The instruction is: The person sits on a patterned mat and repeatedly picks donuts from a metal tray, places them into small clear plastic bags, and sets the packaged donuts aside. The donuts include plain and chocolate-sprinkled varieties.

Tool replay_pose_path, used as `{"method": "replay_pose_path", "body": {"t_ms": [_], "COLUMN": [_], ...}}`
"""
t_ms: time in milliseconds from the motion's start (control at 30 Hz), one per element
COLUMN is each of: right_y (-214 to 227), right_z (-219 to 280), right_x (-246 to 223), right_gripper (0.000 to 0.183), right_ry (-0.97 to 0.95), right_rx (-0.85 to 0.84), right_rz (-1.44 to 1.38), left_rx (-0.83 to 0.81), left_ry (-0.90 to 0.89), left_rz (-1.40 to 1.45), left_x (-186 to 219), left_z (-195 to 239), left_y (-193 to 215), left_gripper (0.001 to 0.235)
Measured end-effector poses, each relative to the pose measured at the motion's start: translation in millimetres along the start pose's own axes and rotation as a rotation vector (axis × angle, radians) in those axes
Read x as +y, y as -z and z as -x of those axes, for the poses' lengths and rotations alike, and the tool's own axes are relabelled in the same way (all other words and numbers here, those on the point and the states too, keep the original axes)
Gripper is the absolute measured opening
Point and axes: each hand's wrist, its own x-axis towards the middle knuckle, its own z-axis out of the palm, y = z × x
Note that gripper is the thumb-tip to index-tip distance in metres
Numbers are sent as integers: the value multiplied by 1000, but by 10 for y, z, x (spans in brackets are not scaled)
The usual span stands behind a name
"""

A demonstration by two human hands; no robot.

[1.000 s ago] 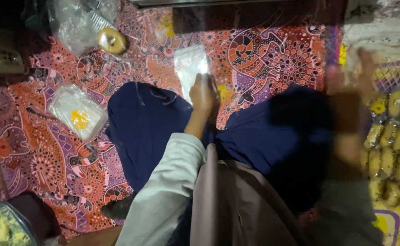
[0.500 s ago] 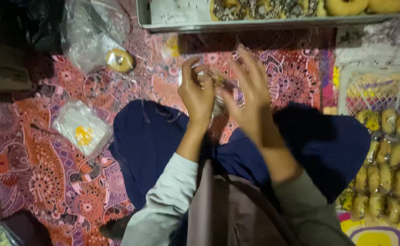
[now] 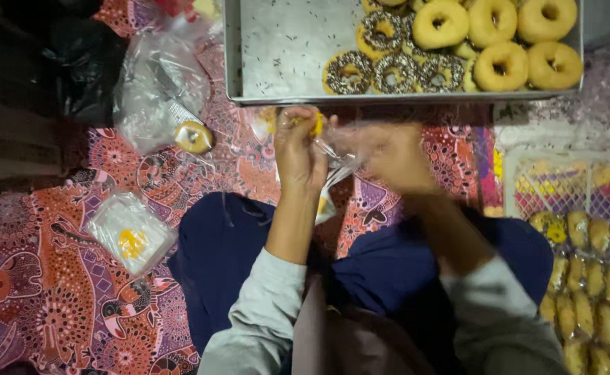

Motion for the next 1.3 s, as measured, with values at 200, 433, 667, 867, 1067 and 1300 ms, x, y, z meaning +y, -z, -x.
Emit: {"method": "replay_pose_path", "body": {"t_ms": [200,433,667,867,1067,1300], "right_y": [1089,552,-650,-790,-826,-1090], "right_z": [-921,-353,399,189,91,336], "right_x": [1192,178,-406,-553,-536,-457], "right_gripper": [91,79,62,74,70,46], "right_ry": [51,-248,-119,10,-252,-316], "right_rx": [395,475,413,250,327,-177], "right_rz": [948,-182,-364,327,31,-446], "left_rx": [165,327,50,-76,-190,-508], "left_ry": [52,88,-67,23,-520,-928], "left_rz": [173,459,392,357,-1103,-1643], "left_x": [69,309,134,169,240,1163], "left_z": [-236,-306,-85,249,1054,1396], "left_y": [292,333,282,36,-243,264], "left_gripper": [12,44,43,73,127,49]}}
